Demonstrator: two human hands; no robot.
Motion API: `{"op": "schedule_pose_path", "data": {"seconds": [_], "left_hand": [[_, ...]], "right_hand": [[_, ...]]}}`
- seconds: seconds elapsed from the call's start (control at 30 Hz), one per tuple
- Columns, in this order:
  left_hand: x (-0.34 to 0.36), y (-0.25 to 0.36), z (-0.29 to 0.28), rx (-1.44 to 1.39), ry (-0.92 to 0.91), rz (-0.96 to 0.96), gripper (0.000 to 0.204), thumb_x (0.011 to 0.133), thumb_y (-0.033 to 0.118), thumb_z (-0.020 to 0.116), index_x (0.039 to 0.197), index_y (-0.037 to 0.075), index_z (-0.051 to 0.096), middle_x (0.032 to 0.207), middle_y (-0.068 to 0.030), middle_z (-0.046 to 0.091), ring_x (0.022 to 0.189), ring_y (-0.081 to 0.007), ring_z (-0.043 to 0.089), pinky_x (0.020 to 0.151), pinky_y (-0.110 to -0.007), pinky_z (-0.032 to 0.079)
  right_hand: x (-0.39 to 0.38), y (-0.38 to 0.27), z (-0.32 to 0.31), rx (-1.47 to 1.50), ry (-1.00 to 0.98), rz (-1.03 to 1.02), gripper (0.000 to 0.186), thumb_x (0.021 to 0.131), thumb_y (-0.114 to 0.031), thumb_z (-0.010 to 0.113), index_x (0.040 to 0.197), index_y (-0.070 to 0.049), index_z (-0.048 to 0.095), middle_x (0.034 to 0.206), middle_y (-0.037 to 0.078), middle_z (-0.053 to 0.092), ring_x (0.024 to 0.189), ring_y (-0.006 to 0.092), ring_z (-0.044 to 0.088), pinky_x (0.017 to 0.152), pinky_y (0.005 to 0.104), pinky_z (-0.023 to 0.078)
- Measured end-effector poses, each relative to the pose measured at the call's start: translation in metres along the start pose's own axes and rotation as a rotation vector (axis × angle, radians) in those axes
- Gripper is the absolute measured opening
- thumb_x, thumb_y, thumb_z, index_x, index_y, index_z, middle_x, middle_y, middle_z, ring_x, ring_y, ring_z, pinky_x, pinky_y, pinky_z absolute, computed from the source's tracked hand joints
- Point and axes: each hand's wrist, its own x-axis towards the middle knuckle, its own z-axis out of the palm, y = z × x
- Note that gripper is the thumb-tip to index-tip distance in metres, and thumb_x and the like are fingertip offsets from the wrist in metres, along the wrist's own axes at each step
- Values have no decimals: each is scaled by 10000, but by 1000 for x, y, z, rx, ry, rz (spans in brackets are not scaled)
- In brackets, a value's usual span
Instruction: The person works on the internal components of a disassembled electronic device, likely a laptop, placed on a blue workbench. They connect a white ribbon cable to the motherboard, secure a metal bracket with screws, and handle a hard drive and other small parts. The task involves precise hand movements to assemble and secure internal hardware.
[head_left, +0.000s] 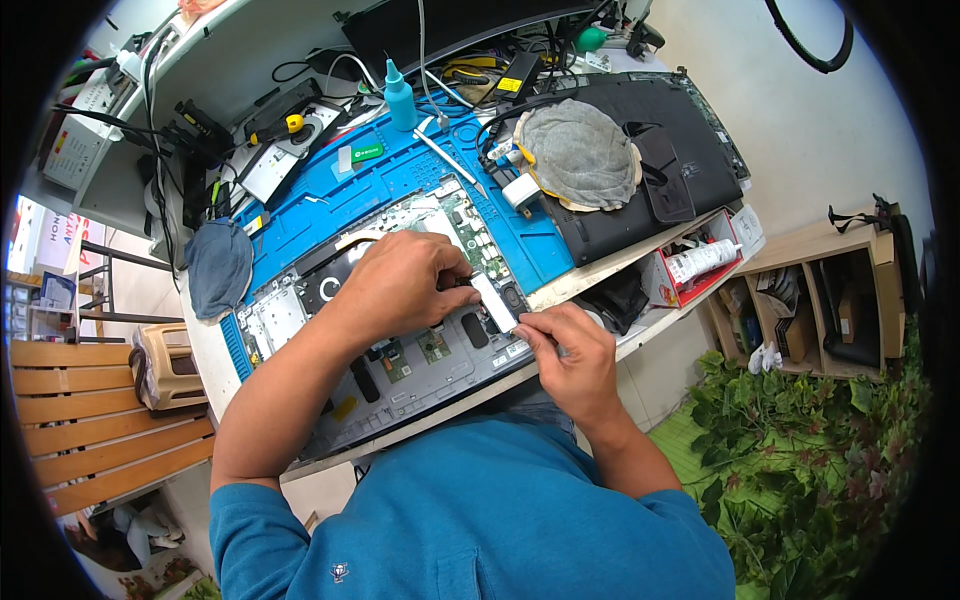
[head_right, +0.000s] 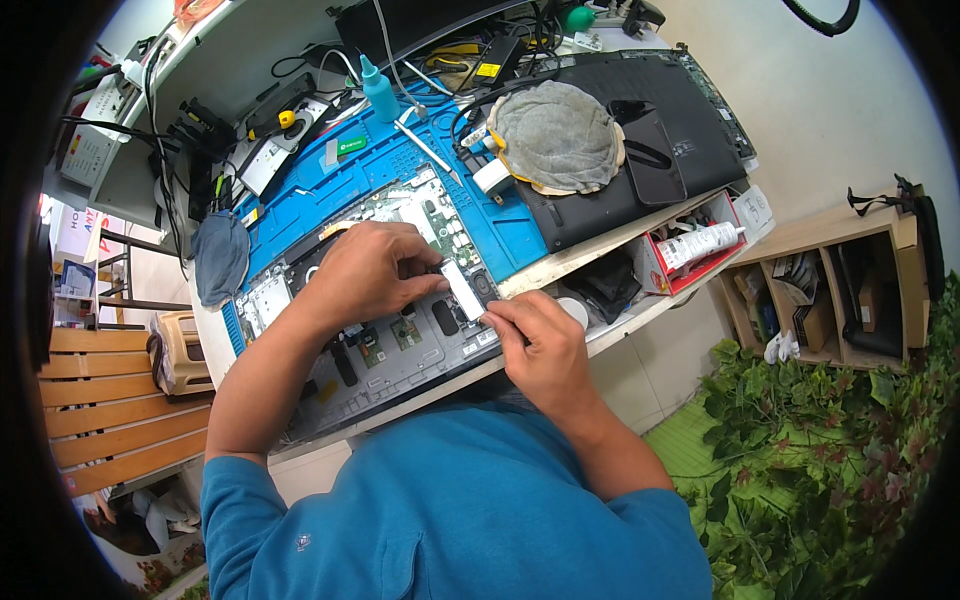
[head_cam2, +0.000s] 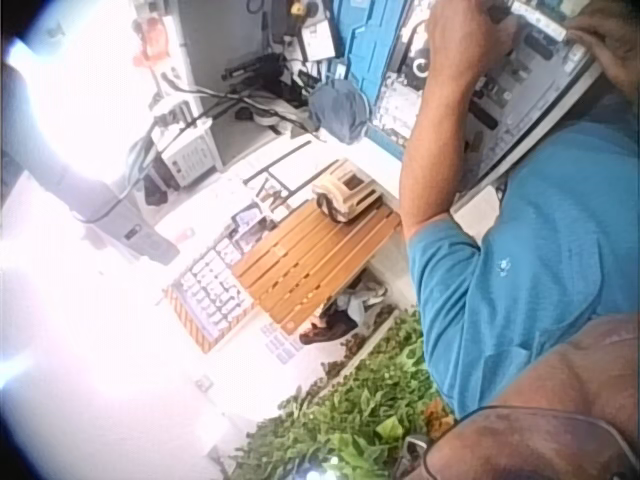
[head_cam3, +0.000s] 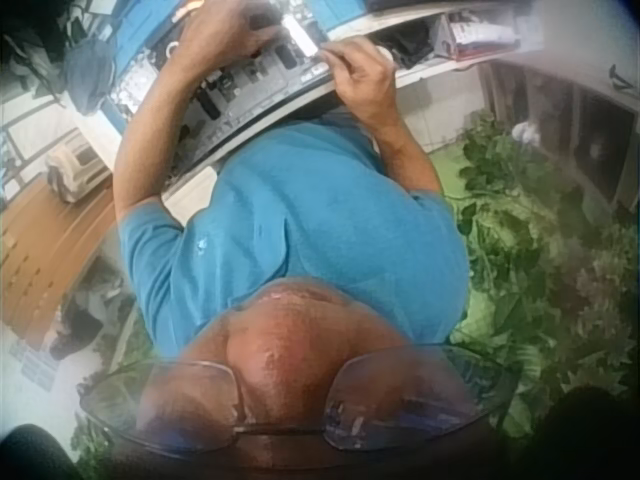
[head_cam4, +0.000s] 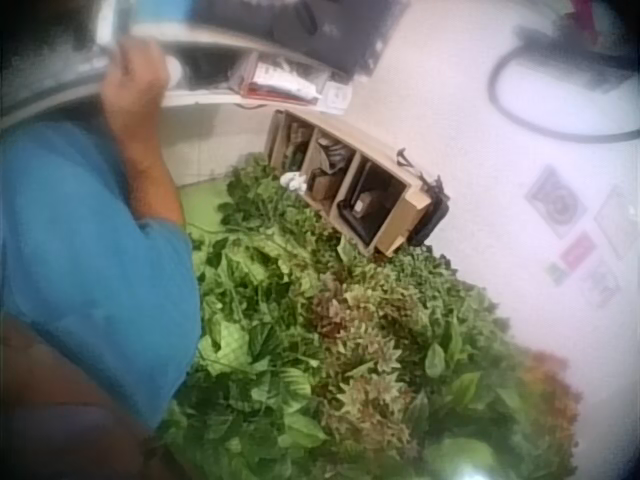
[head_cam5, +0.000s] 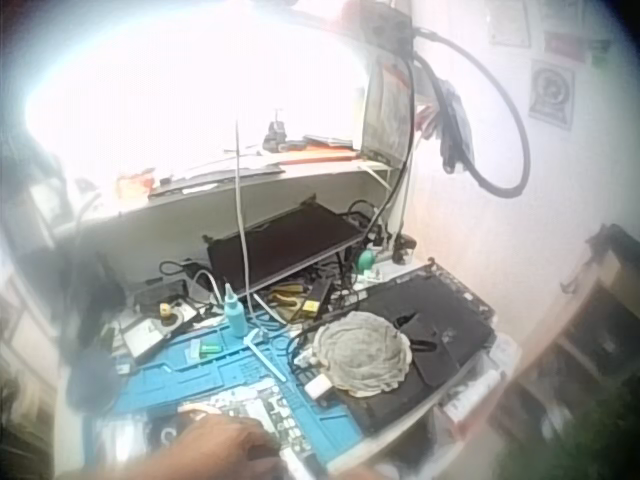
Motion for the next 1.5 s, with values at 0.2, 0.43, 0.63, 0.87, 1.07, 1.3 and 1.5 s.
{"op": "schedule_pose_path", "data": {"seconds": [0.2, 0.43, 0.63, 0.87, 1.07, 1.3, 1.5], "left_hand": [[1, -5, 2, -4, 10, 33, 269, 893, 264, 938, 1087, 82, 896, 971, -117, 834, 870, -309, 793, 795, -419, 609], [1, -5, 2, 10, -1, 32, 266, 890, 254, 936, 1090, 83, 894, 970, -119, 833, 875, -309, 793, 797, -418, 609], [2, -6, 1, 16, -9, 55, 271, 887, 246, 937, 1091, 74, 886, 962, -117, 832, 862, -307, 795, 781, -420, 609], [1, -6, 2, -23, 14, 43, 283, 877, 229, 950, 1095, 62, 885, 930, -127, 826, 840, -296, 798, 765, -408, 611], [1, -3, 0, -38, 16, 35, 292, 859, 213, 962, 1082, 43, 882, 894, -138, 810, 801, -287, 790, 736, -404, 605], [1, 0, -1, -5, 16, 34, 298, 866, 228, 954, 1083, 38, 880, 887, -142, 804, 797, -294, 784, 738, -410, 598], [1, 3, -3, 30, 2, 35, 304, 867, 234, 953, 1086, 38, 878, 882, -138, 801, 793, -296, 779, 745, -413, 596]], "right_hand": [[-4, 3, 4, -21, 27, -21, 165, 923, 43, 865, 1083, 24, 826, 964, 164, 769, 825, 319, 767, 707, 403, 610], [-6, 5, 7, -46, 54, -31, 149, 909, 37, 873, 1047, 18, 817, 952, 159, 760, 825, 330, 757, 714, 418, 606], [-3, 0, 6, -76, 36, -69, 131, 909, 34, 870, 1022, 17, 806, 941, 157, 752, 811, 343, 749, 709, 428, 600], [-5, 0, 7, -35, 39, -7, 125, 914, 40, 859, 1022, 21, 799, 929, 156, 744, 798, 341, 746, 692, 426, 596], [3, -7, 2, 29, -4, 104, 103, 914, 19, 876, 997, 6, 816, 910, 128, 752, 720, 242, 720, 646, 376, 568], [11, -1, -5, 121, -73, 236, 127, 894, -20, 925, 929, 4, 805, 835, 87, 756, 658, 121, 621, 613, 281, 497], [24, 15, -11, 355, -250, 506, 226, 919, -37, 952, 865, -10, 734, 785, -29, 686, 700, 8, 563, 619, 211, 444]]}}
